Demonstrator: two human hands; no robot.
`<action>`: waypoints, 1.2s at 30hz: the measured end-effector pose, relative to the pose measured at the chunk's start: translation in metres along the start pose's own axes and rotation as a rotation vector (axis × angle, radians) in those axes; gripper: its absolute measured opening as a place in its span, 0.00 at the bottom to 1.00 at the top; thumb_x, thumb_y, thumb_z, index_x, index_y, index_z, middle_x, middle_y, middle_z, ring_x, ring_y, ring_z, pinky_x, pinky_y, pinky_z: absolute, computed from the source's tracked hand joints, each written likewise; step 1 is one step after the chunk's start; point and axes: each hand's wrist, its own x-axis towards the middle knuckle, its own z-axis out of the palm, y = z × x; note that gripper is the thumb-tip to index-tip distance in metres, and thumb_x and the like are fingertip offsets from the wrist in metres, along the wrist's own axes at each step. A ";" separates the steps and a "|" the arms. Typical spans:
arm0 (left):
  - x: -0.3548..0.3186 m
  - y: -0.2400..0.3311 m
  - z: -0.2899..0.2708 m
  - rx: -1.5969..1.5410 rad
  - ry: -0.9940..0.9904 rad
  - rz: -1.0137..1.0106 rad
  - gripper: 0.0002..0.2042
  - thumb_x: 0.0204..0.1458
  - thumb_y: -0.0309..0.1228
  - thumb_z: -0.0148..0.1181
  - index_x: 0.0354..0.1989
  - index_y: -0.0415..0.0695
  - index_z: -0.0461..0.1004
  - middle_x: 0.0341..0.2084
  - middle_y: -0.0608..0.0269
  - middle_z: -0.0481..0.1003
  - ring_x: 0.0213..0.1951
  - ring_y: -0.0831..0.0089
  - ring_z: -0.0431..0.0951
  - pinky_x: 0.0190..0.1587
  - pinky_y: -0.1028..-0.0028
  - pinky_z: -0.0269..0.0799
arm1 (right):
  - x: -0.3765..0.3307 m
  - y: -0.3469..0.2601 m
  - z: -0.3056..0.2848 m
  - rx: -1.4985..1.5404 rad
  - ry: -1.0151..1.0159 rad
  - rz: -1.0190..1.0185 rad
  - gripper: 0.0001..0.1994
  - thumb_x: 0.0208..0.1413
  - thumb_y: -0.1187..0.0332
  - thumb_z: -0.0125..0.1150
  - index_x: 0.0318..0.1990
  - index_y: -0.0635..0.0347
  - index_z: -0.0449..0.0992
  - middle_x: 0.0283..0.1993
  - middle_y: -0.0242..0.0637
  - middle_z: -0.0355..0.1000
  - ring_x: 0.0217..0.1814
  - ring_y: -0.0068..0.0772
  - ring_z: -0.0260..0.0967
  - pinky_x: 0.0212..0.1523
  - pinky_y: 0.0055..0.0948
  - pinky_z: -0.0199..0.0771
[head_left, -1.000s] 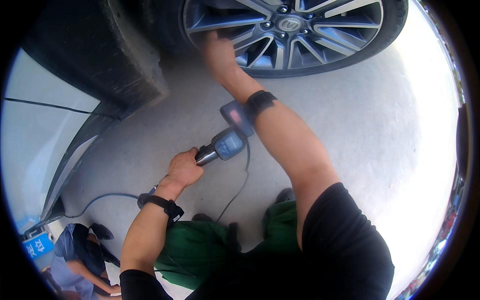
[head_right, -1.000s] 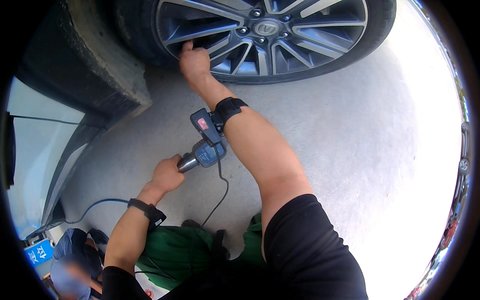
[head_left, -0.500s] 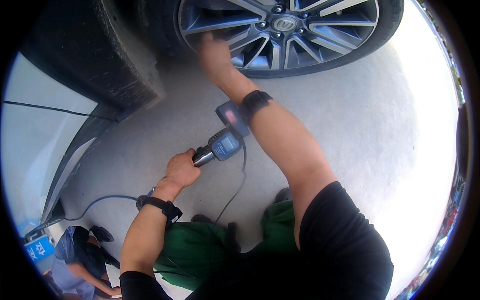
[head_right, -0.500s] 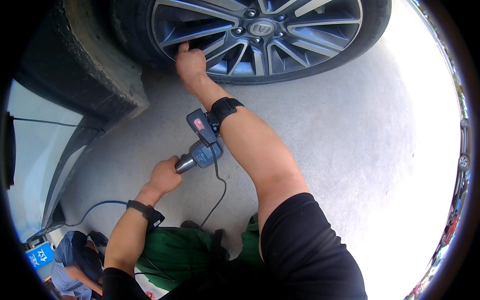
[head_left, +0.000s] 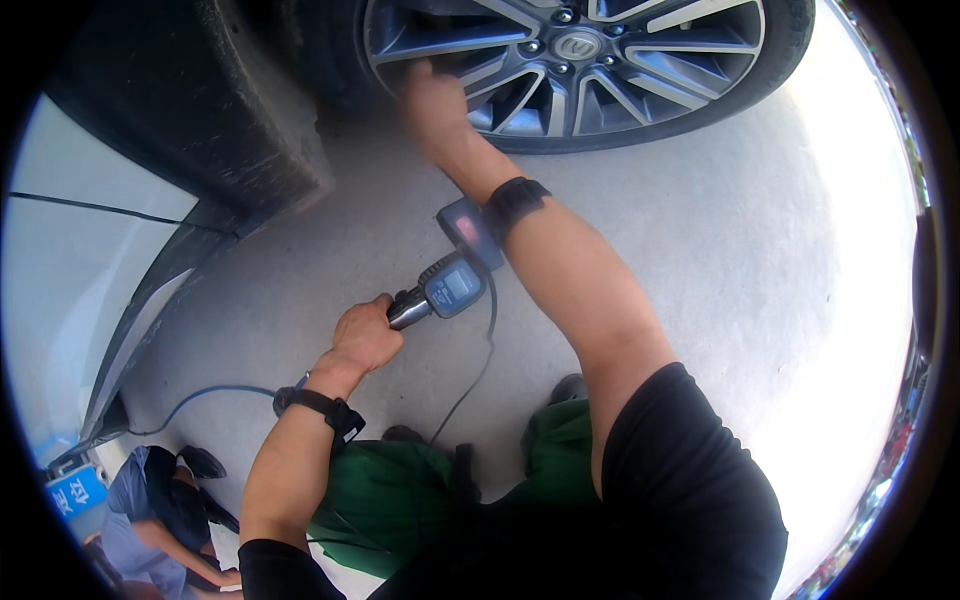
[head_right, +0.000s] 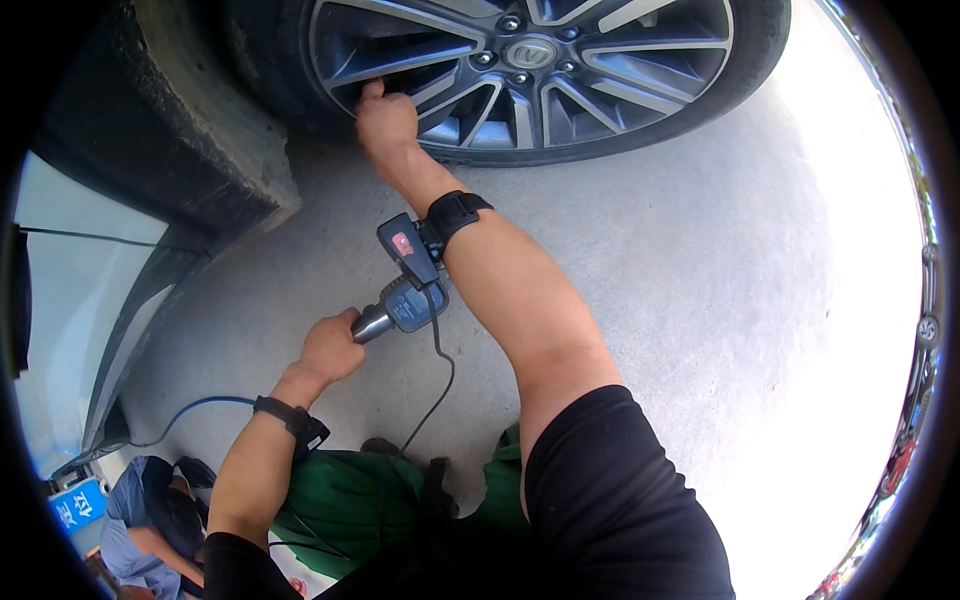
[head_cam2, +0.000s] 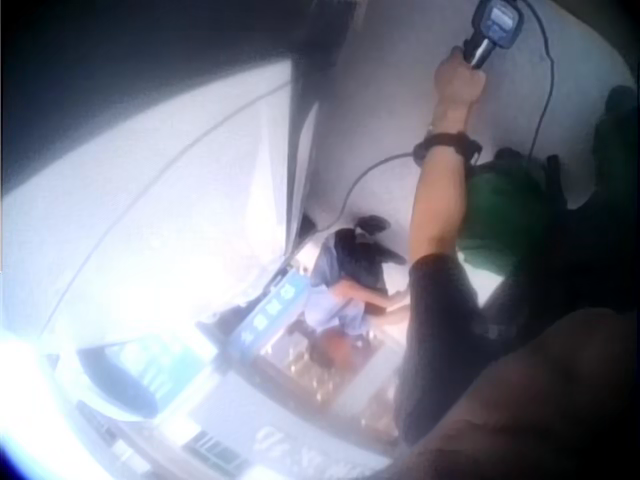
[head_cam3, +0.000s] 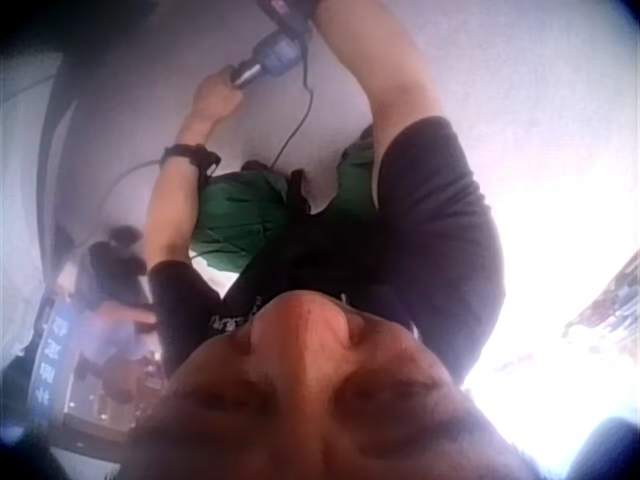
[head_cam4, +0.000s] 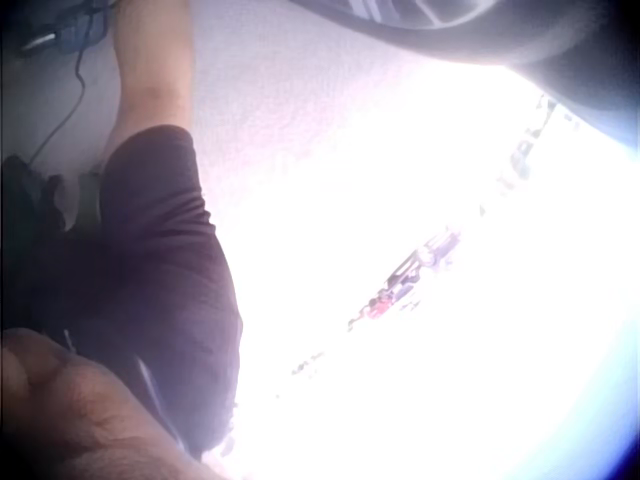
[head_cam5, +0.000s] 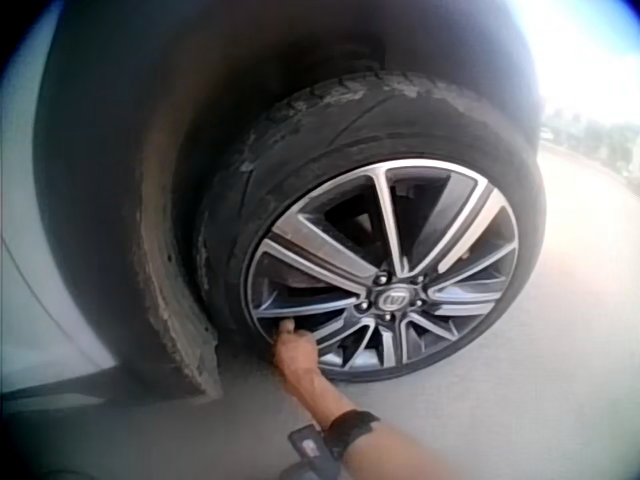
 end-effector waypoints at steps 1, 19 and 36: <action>0.000 0.001 0.000 0.005 -0.001 0.006 0.23 0.43 0.25 0.51 0.51 0.40 0.74 0.39 0.40 0.79 0.46 0.45 0.78 0.51 0.57 0.73 | 0.001 0.005 0.004 0.344 0.040 0.045 0.16 0.52 0.72 0.59 0.46 0.72 0.67 0.28 0.47 0.78 0.31 0.48 0.79 0.34 0.39 0.78; 0.000 -0.012 0.008 -0.032 -0.111 0.023 0.24 0.42 0.27 0.53 0.52 0.35 0.70 0.41 0.37 0.77 0.49 0.44 0.77 0.54 0.56 0.70 | 0.004 0.016 0.026 0.894 -0.016 0.129 0.16 0.52 0.71 0.59 0.47 0.71 0.69 0.30 0.42 0.78 0.34 0.42 0.79 0.35 0.34 0.77; 0.008 -0.031 0.015 -0.128 -0.094 -0.067 0.29 0.40 0.30 0.64 0.56 0.39 0.69 0.45 0.39 0.77 0.51 0.45 0.76 0.53 0.58 0.70 | 0.013 0.011 0.036 -0.875 -0.106 -0.424 0.11 0.62 0.62 0.48 0.44 0.48 0.78 0.33 0.40 0.77 0.35 0.43 0.75 0.30 0.43 0.72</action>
